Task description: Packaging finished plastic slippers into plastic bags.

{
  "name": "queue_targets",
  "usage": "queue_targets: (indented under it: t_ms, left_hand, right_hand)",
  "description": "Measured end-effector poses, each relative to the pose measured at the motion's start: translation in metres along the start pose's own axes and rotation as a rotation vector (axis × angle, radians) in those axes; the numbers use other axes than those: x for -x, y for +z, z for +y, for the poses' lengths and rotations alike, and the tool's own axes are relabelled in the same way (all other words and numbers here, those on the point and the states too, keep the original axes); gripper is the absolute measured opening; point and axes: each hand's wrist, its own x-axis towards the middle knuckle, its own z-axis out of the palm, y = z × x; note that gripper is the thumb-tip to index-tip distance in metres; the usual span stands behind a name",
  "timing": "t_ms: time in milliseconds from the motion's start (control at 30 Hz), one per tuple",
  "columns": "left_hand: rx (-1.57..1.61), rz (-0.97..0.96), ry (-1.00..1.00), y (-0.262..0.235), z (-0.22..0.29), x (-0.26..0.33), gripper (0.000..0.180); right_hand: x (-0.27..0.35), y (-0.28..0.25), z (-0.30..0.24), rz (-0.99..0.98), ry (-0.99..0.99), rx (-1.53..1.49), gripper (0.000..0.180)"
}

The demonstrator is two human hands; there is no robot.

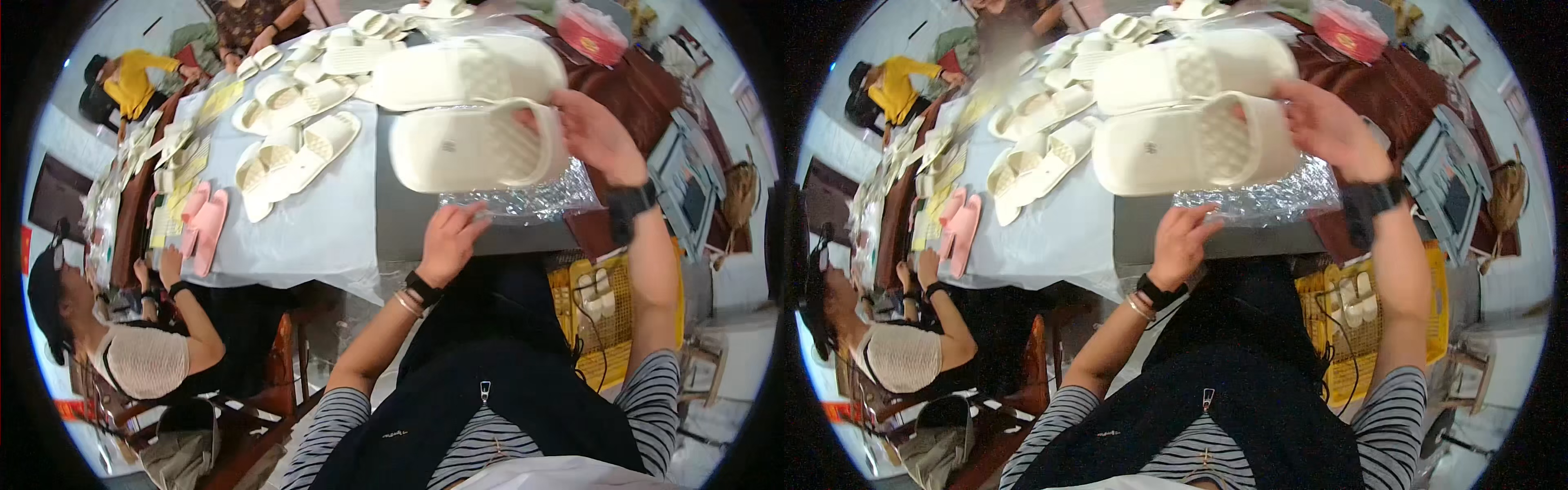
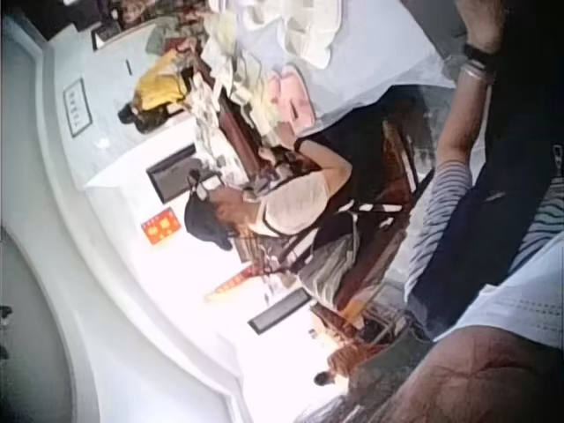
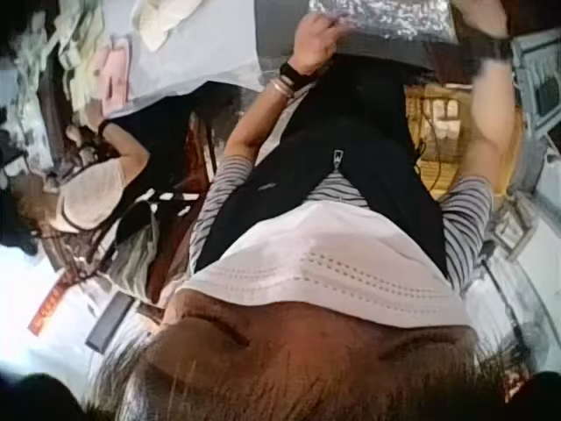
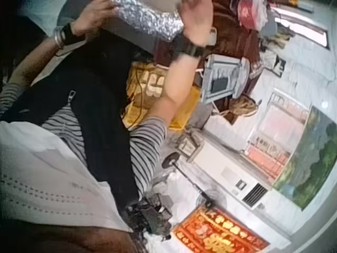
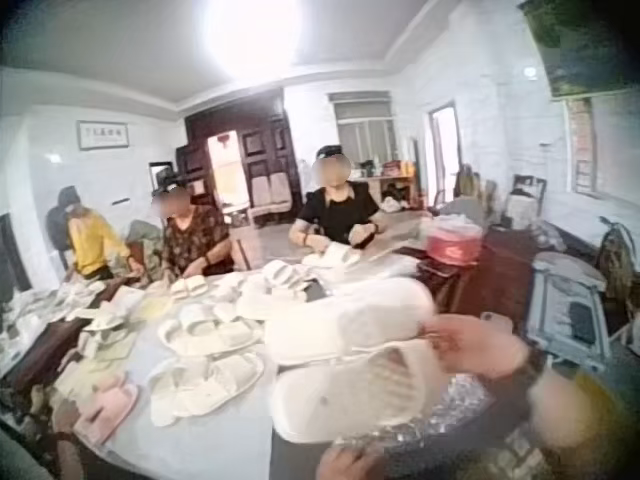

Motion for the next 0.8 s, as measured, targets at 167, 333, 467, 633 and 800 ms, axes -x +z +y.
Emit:
queue_targets:
  t_ms: [167,333,467,633,800]
  left_hand:
    - [-0.147,0.115,0.109,-0.005,0.015,-0.037,0.037]
    - [-0.220,0.064,0.171,-0.015,0.030,-0.062,0.042]
    - [-0.249,-0.056,0.226,-0.017,0.042,-0.065,0.058]
    - [-0.338,-0.198,0.285,-0.012,0.053,-0.070,0.069]
    - [-0.368,-0.283,0.333,-0.014,0.063,-0.074,0.065]
  right_hand:
    - [0.156,-0.036,0.000,0.290,0.011,-0.182,0.043]
    - [0.273,-0.044,0.058,0.276,0.126,-0.195,0.048]
    - [0.296,-0.021,0.092,0.338,0.141,-0.246,0.057]
    - [0.298,-0.008,0.102,0.352,0.053,-0.286,0.060]
    - [0.293,0.000,0.100,0.268,0.021,-0.268,0.062]
